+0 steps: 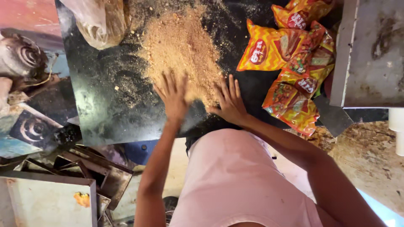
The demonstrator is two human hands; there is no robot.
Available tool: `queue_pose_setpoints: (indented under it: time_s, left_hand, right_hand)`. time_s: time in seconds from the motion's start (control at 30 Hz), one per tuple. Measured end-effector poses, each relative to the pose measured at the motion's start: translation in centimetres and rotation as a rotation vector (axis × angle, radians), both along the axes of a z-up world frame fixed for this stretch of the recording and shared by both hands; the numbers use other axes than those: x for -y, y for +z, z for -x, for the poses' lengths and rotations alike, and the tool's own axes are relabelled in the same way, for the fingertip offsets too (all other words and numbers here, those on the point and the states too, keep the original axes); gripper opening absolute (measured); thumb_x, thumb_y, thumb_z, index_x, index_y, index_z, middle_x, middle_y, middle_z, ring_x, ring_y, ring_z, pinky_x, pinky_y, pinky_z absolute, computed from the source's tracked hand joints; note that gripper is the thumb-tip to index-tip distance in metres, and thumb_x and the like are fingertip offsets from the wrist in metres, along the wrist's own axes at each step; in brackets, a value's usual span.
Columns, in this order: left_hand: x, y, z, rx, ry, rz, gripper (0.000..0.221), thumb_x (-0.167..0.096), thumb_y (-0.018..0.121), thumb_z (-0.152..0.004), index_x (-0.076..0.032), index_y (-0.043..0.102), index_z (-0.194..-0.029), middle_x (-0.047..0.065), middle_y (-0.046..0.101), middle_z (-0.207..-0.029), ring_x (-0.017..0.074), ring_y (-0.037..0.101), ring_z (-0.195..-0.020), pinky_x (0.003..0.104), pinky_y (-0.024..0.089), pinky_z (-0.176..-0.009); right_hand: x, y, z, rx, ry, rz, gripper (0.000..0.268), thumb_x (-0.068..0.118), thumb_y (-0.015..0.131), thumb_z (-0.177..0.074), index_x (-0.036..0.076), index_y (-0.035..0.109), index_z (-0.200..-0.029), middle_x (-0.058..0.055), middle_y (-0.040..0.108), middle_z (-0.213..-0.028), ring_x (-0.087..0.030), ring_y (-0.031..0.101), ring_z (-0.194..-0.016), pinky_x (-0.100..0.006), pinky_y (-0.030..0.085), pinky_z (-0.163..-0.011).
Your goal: The person crushes snacks by hand on a surface, breaking them into small pieces and rubbing them together to create a coarse crumble next to several bags.
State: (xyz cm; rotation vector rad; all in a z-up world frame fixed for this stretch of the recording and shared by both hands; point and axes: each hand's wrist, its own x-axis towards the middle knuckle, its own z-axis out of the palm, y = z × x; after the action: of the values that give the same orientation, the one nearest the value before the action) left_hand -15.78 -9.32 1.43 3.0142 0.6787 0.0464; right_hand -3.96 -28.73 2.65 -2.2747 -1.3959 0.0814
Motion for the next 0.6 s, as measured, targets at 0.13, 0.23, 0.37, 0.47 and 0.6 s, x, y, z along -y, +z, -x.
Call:
queue_pose_setpoints:
  time_s: [0.13, 0.23, 0.37, 0.47, 0.6]
  left_hand:
    - [-6.7, -6.7, -3.0, 0.692, -0.013, 0.513, 0.104, 0.006, 0.06, -0.091, -0.034, 0.005, -0.169, 0.006, -0.012, -0.177, 0.0287, -0.002, -0.162, 0.049, 0.012, -0.136]
    - [-11.1, -9.7, -4.7, 0.497, 0.311, 0.316, 0.103, -0.039, 0.091, -0.092, -0.013, 0.023, -0.165, 0.013, 0.002, -0.171, 0.0389, 0.0, -0.157, 0.067, 0.004, -0.123]
    - [-12.1, -10.8, -8.6, 0.689, 0.229, 0.352, 0.048, -0.012, 0.067, -0.1, -0.01, 0.057, -0.146, 0.015, 0.041, -0.156, 0.0353, 0.032, -0.148, 0.064, 0.028, -0.122]
    - [-10.0, -9.9, -11.4, 1.082, 0.101, 0.995, 0.042, -0.023, 0.064, -0.089, -0.005, 0.071, -0.126, 0.014, 0.067, -0.128, 0.0258, 0.063, -0.118, 0.047, 0.055, -0.098]
    - [-9.0, -6.4, -12.5, 1.152, 0.199, 1.363, 0.048, -0.037, 0.071, -0.088, 0.003, 0.066, -0.114, 0.019, 0.068, -0.114, 0.0214, 0.071, -0.093, 0.028, 0.064, -0.067]
  right_hand:
    - [-2.5, -5.3, -3.3, -0.039, -0.175, 0.045, 0.092, 0.04, 0.07, -0.098, -0.001, 0.02, -0.164, -0.029, 0.01, -0.17, -0.05, 0.015, -0.158, -0.06, 0.016, -0.129]
    - [-7.1, -8.3, -7.2, -0.165, -0.201, -0.26, 0.073, 0.034, 0.065, -0.111, -0.002, 0.028, -0.163, -0.028, 0.017, -0.169, -0.044, 0.023, -0.158, -0.055, 0.026, -0.129]
    - [-13.3, -9.1, -9.0, -0.387, -0.335, -0.389, 0.037, 0.035, 0.061, -0.107, 0.008, 0.071, -0.131, -0.015, 0.064, -0.148, -0.029, 0.058, -0.141, -0.043, 0.048, -0.12]
    - [-16.9, -8.1, -9.2, -0.792, -0.447, -0.737, 0.046, 0.041, 0.063, -0.099, 0.0, 0.073, -0.117, -0.015, 0.077, -0.118, -0.024, 0.074, -0.11, -0.038, 0.058, -0.1]
    - [-18.6, -5.5, -10.0, -0.929, -0.512, -0.625, 0.055, 0.049, 0.053, -0.108, -0.004, 0.067, -0.117, -0.024, 0.066, -0.117, -0.031, 0.06, -0.103, -0.035, 0.045, -0.089]
